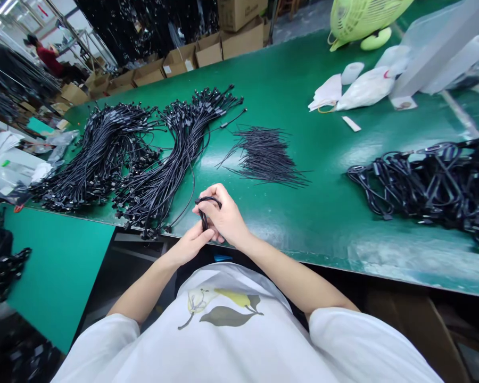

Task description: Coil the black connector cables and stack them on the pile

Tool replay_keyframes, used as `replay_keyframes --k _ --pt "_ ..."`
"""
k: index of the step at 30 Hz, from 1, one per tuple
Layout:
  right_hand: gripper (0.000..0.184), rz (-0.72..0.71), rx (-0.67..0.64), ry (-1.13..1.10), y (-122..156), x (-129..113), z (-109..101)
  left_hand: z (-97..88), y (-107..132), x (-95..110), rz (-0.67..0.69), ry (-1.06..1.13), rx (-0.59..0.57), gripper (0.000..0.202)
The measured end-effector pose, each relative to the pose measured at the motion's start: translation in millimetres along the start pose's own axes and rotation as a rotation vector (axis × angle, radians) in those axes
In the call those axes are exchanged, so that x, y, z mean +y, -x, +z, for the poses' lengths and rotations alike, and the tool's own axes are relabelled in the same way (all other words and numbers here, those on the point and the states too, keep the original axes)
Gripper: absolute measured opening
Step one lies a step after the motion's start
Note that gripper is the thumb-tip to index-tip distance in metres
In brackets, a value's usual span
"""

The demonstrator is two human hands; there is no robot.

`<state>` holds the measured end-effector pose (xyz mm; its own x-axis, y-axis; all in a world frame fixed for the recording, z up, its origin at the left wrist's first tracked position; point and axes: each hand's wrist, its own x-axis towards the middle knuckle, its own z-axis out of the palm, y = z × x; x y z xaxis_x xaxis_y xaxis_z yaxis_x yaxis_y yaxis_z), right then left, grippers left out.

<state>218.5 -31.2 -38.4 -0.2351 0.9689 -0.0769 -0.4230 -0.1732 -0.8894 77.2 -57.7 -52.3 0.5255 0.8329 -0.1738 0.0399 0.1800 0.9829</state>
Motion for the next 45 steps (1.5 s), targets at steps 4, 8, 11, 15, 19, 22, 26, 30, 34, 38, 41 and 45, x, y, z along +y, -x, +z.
replay_keyframes --k 4,8,11,15,19,22,26,30,34,38,41,45 --pt "0.038 -0.004 -0.064 0.069 -2 -1 -4 5.6 -2 -4 -0.003 -0.11 0.019 0.032" --pt "0.029 -0.041 -0.161 0.005 1 -5 -4 15.5 -5 -2 -0.05 0.011 -0.003 0.038" --pt "0.031 0.001 -0.229 -0.041 3 -9 -7 15.5 -2 5 -0.201 0.272 -0.204 0.043" --pt "0.039 0.153 -0.498 -0.097 1 -19 -14 7.5 7 14 -0.267 0.337 -0.355 0.046" --pt "0.039 0.21 -0.448 -0.283 0 -21 -12 12.4 8 12 -0.241 0.346 -0.293 0.053" --pt "0.039 0.257 -0.402 -0.302 1 -19 -7 23.2 6 5 -0.227 0.326 -0.236 0.047" --pt "0.036 0.257 -0.363 -0.298 -1 -19 -9 30.6 3 2 -0.249 0.297 -0.109 0.046" --pt "0.038 0.21 -0.418 -0.299 1 -20 -13 29.5 0 8 -0.289 0.38 -0.088 0.051" --pt "0.041 0.165 -0.517 -0.239 4 -21 -18 26.8 -2 16 -0.289 0.458 -0.21 0.046" --pt "0.042 0.075 -0.481 -0.215 2 -24 -28 26.1 -5 15 -0.304 0.489 -0.267 0.044" --pt "0.039 0.107 -0.256 -0.161 1 -27 -31 26.7 -10 8 -0.282 0.495 -0.145 0.043" --pt "0.039 0.133 -0.104 -0.26 3 -24 -25 25.2 -17 0 -0.331 0.424 -0.119 0.047"
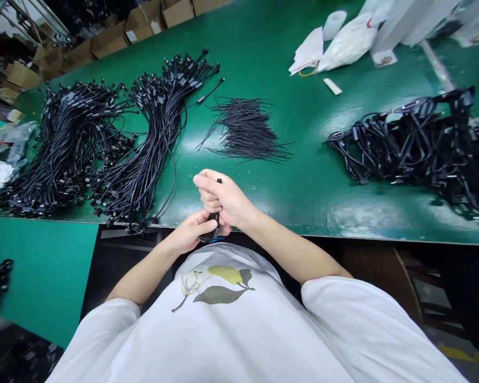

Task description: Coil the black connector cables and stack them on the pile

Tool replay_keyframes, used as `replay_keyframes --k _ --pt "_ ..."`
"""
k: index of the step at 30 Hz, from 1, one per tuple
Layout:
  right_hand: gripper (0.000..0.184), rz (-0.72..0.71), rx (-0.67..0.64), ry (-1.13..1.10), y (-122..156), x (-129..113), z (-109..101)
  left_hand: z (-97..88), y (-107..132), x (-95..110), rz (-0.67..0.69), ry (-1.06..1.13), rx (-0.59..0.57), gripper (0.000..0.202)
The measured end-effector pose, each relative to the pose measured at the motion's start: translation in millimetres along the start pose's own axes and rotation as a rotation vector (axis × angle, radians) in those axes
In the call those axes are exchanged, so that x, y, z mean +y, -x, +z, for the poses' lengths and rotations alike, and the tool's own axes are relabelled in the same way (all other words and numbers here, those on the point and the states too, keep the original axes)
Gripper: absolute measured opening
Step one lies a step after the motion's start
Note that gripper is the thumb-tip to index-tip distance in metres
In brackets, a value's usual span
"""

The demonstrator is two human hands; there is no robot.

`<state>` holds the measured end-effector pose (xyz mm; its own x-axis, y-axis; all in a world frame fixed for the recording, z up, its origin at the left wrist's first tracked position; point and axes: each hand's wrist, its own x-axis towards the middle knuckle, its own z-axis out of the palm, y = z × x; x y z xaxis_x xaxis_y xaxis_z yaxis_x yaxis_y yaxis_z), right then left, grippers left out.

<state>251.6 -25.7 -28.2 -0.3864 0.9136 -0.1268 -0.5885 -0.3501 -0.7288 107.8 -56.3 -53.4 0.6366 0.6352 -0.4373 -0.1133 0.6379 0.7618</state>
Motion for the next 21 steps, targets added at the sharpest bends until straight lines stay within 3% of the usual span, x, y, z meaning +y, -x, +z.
replay_keyframes --k 5,12,15,18,21 --pt "0.039 0.039 -0.138 -0.049 3 1 -6 2.4 -2 6 -0.132 0.09 -0.161 0.048" --pt "0.043 -0.006 -0.277 -0.139 1 -1 -24 12.5 -2 0 -0.162 0.283 -0.134 0.042" --pt "0.041 -0.045 -0.306 -0.086 2 7 -29 12.2 -6 -6 -0.067 0.106 -0.107 0.046" --pt "0.039 -0.085 -0.252 -0.008 5 9 -37 8.3 -10 -8 0.043 -0.14 -0.017 0.044" --pt "0.033 -0.181 -0.144 0.331 12 0 -47 -0.5 -15 -8 0.098 -0.31 0.056 0.043"
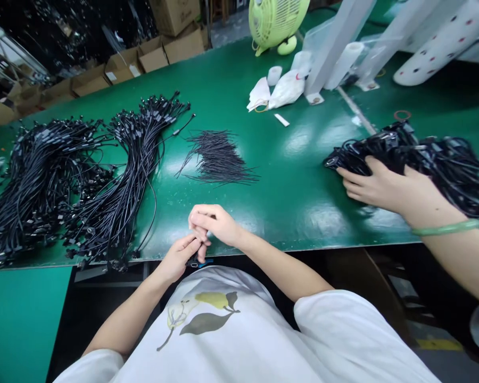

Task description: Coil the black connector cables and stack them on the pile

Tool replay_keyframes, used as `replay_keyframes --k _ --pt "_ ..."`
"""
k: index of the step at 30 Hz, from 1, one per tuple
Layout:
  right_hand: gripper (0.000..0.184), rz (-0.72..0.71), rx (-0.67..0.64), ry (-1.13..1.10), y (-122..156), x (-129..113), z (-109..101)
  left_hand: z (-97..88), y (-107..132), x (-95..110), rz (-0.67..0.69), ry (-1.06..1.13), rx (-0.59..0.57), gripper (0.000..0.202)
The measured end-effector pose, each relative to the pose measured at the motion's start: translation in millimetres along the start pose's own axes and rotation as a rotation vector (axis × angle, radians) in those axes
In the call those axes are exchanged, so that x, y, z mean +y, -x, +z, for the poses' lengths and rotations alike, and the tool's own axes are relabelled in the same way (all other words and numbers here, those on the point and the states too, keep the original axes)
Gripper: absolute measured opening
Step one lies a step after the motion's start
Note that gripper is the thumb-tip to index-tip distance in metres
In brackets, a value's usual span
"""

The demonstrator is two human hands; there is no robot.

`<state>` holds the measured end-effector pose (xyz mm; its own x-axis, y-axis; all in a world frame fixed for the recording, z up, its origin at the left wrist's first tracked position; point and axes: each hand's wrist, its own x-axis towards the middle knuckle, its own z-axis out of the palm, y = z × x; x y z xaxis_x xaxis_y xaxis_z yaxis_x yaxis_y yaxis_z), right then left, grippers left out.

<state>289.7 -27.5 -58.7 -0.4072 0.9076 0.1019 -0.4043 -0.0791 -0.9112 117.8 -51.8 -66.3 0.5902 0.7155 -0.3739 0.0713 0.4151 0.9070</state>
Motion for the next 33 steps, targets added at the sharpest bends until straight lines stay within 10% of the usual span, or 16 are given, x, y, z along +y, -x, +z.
replay_keyframes --k 4,9,14,19,26,28,33 --pt "0.028 -0.278 0.069 0.935 13 -12 -10 -14.0 -2 -1 0.023 -0.392 0.127 0.038" --pt "0.028 -0.089 -0.371 1.664 27 -4 -8 -19.9 -1 5 0.07 -0.733 0.037 0.029" --pt "0.014 -0.168 -0.508 1.781 34 4 -12 -18.6 -3 9 -0.016 -0.599 -0.143 0.036" --pt "0.015 -0.12 -0.492 1.806 32 6 -17 -14.2 -8 11 -0.012 -0.769 -0.098 0.027" --pt "0.023 -0.013 -0.436 1.457 29 -8 -28 -8.3 -11 -6 -0.049 -0.45 -0.041 0.04" --pt "0.028 -0.053 -0.329 1.337 25 -19 -53 -11.1 -14 -10 -0.048 -0.223 0.022 0.041" --pt "0.031 -0.058 0.439 1.579 9 -28 -153 -13.2 -20 9 0.009 0.327 0.169 0.038"
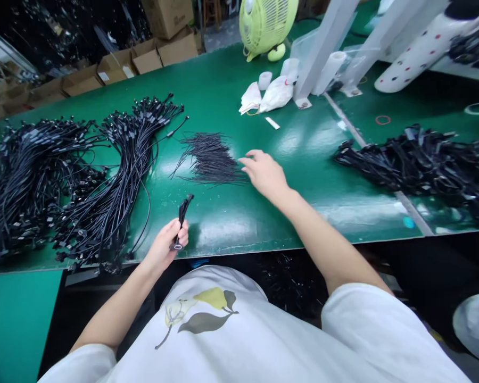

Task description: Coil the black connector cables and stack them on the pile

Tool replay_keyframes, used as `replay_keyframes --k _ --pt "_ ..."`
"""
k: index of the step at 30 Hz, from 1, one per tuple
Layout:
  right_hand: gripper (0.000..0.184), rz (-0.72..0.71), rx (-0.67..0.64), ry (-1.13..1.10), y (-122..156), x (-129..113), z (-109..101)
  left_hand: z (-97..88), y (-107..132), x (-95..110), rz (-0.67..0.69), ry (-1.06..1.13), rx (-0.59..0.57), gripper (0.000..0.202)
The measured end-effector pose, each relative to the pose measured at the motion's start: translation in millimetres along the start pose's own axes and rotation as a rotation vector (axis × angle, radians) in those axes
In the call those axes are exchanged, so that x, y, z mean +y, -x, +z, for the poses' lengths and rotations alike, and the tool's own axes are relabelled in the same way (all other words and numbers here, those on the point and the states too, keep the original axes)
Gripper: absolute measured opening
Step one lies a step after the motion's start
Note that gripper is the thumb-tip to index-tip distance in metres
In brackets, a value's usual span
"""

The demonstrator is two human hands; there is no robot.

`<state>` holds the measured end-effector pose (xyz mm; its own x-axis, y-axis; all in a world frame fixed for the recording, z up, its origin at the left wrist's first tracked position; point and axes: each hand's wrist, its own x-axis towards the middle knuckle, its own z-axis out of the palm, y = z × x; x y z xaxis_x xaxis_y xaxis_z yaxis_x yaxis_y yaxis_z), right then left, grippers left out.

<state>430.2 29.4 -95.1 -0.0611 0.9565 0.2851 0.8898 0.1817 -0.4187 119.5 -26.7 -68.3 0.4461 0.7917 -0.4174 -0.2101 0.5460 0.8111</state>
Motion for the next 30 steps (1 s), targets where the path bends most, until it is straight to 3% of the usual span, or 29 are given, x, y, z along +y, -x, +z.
replay_keyframes --k 4,12,16,19,23,27,30 --pt "0.024 0.013 -0.034 0.075 -10 41 21 8.3 2 13 -0.037 0.187 -0.01 0.033" --pt "0.024 0.062 -0.041 0.174 -2 43 29 13.0 6 6 0.04 0.134 0.023 0.037" --pt "0.016 0.111 -0.235 0.185 -12 42 22 19.0 8 5 0.074 0.044 0.032 0.039" --pt "0.016 0.13 -0.313 0.249 -13 35 10 19.1 12 5 0.071 0.045 0.032 0.04" --pt "0.017 0.23 -0.14 0.231 3 20 -2 17.9 17 5 0.049 0.112 0.013 0.042" --pt "0.011 0.325 0.002 -0.039 19 -3 -5 25.3 17 5 0.018 0.151 -0.047 0.047" --pt "0.017 0.279 -0.046 -0.244 33 -39 1 33.0 13 3 0.013 0.164 -0.073 0.053"
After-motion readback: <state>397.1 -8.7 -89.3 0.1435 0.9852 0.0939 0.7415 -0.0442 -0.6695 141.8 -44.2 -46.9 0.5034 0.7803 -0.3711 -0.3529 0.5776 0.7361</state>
